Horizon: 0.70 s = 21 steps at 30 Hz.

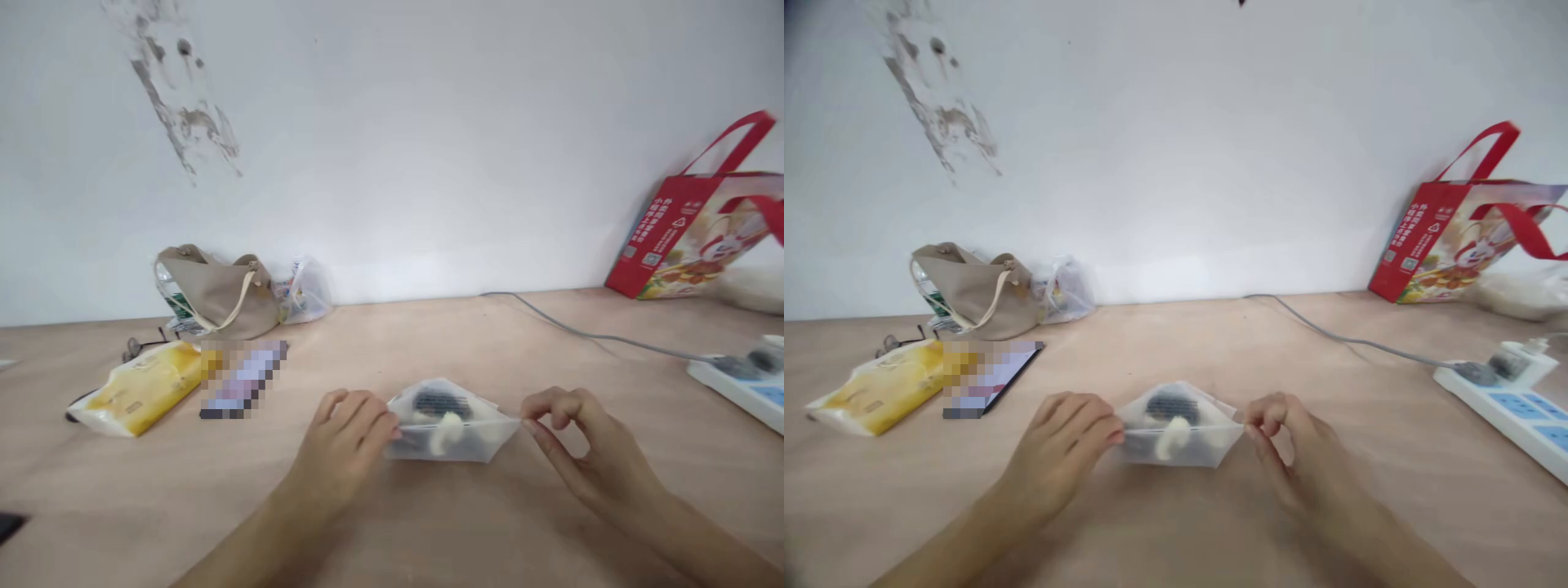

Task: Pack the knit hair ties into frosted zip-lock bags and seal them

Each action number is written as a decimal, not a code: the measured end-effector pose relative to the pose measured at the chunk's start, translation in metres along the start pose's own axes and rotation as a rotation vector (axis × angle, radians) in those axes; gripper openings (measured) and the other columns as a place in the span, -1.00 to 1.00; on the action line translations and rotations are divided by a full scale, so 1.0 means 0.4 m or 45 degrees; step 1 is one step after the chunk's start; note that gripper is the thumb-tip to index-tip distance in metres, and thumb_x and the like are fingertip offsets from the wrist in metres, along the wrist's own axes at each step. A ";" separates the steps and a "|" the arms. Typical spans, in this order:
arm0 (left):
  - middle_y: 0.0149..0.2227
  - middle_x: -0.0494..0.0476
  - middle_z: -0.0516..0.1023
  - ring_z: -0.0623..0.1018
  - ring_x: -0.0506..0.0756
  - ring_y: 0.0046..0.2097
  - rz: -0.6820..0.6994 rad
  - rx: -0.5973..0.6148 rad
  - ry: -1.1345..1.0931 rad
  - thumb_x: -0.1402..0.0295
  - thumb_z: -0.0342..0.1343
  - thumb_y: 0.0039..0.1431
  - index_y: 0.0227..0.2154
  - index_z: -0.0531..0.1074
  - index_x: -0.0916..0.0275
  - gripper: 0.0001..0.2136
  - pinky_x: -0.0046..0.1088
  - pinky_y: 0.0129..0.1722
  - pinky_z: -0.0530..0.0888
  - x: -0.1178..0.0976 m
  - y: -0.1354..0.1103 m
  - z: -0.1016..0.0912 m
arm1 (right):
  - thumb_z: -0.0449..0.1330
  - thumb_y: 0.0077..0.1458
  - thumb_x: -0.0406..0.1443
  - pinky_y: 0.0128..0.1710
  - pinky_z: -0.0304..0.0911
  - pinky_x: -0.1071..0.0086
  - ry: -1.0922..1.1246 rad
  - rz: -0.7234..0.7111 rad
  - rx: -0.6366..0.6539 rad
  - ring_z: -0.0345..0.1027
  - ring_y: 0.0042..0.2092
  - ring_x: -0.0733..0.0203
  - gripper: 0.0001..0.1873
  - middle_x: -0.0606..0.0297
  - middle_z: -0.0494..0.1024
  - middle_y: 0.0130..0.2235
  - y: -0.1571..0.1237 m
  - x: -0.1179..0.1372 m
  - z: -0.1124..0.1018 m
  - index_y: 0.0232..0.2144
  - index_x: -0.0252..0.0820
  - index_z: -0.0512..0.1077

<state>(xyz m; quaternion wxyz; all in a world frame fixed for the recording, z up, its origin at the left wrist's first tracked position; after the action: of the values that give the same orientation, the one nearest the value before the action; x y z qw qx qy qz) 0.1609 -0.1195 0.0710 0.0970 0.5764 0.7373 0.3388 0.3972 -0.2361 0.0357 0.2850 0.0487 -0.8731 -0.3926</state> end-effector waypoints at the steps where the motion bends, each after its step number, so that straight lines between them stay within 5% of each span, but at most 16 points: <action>1: -0.39 0.07 0.51 0.43 0.09 -0.28 -0.015 -0.006 0.006 0.49 -0.03 0.28 -0.41 0.40 0.25 -0.83 -0.35 -0.24 0.23 0.016 -0.013 -0.006 | 0.02 0.14 -0.37 -0.45 0.30 0.41 -0.001 0.037 0.023 0.45 -0.37 0.23 -0.80 0.36 0.50 -0.41 -0.001 -0.005 -0.003 -0.43 -0.02 0.04; 5: -0.35 0.06 0.51 0.44 0.11 -0.22 -0.271 0.030 -0.230 0.38 -0.03 0.26 -0.40 0.43 0.17 -0.83 -0.35 -0.20 0.28 0.071 -0.053 -0.029 | 0.02 0.16 -0.32 -0.37 0.31 0.36 0.139 0.180 0.248 0.42 -0.35 0.23 -0.86 0.30 0.50 -0.38 -0.014 -0.016 -0.017 -0.44 -0.05 0.13; 8: -0.35 0.07 0.49 0.44 0.12 -0.25 -0.830 0.163 -0.576 0.16 -0.05 0.22 -0.42 0.41 0.17 -0.75 -0.39 -0.25 0.36 0.112 -0.064 -0.041 | 0.08 0.16 -0.21 -0.34 0.32 0.35 0.308 0.389 0.409 0.41 -0.33 0.21 -0.88 0.29 0.50 -0.37 -0.020 -0.039 -0.033 -0.40 -0.09 0.28; 11: -0.50 0.05 0.44 0.44 0.09 -0.40 -1.425 0.417 -1.036 -0.05 -0.03 0.10 -0.54 0.35 0.22 -0.59 -0.49 -0.47 0.34 0.131 -0.066 -0.030 | 0.02 0.16 -0.01 -0.47 0.33 0.35 0.556 0.860 0.690 0.42 -0.44 0.19 -0.64 0.28 0.50 -0.47 -0.014 -0.087 -0.028 -0.44 -0.11 0.39; 13: -0.57 0.05 0.43 0.44 0.05 -0.50 -1.647 0.662 -1.372 -0.12 0.03 -0.01 -0.58 0.33 0.26 -0.54 -0.55 -0.60 0.26 0.123 -0.065 -0.009 | -0.03 0.14 0.08 -0.63 0.31 0.32 0.718 1.100 0.957 0.41 -0.57 0.14 -0.49 0.24 0.49 -0.57 -0.003 -0.107 -0.012 -0.55 -0.14 0.41; 15: -0.61 0.06 0.44 0.42 0.01 -0.57 -1.750 0.863 -1.584 -0.15 0.08 -0.09 -0.59 0.34 0.28 -0.50 -0.60 -0.68 0.16 0.107 -0.065 0.014 | 0.03 0.07 0.12 -0.69 0.31 0.25 0.881 1.273 1.234 0.44 -0.59 0.04 -0.45 0.15 0.52 -0.58 0.007 -0.106 0.008 -0.59 -0.18 0.45; 17: -0.61 0.09 0.46 0.42 0.01 -0.60 -1.791 0.977 -1.682 -0.18 0.09 -0.14 -0.62 0.33 0.29 -0.47 -0.62 -0.73 0.11 0.090 -0.067 0.033 | 0.07 0.03 0.12 -0.63 0.37 0.22 1.056 1.427 1.330 0.49 -0.52 0.00 -0.46 0.10 0.57 -0.50 0.008 -0.090 0.024 -0.54 -0.21 0.49; 21: -0.50 0.17 0.54 0.52 0.07 -0.50 -1.748 1.071 -1.808 -0.16 0.15 -0.16 -0.50 0.39 0.32 -0.47 -0.61 -0.73 0.23 0.069 -0.071 0.046 | 0.06 0.09 0.08 -0.57 0.39 0.41 1.167 1.522 1.055 0.50 -0.48 0.22 -0.51 0.19 0.58 -0.36 -0.021 -0.052 0.044 -0.44 -0.19 0.50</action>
<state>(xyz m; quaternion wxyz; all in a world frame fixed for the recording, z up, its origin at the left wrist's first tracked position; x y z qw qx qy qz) 0.1395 -0.0903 0.0467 0.4667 0.0911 0.7360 -0.4818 0.4039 -0.2237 0.0110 0.7277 -0.1655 -0.6237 0.2324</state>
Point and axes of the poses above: each hand's wrist, its own y-axis towards the middle knuckle, its own z-axis out of the palm, x = y × z, the point moved 2 cm from there along y, towards the middle knuckle
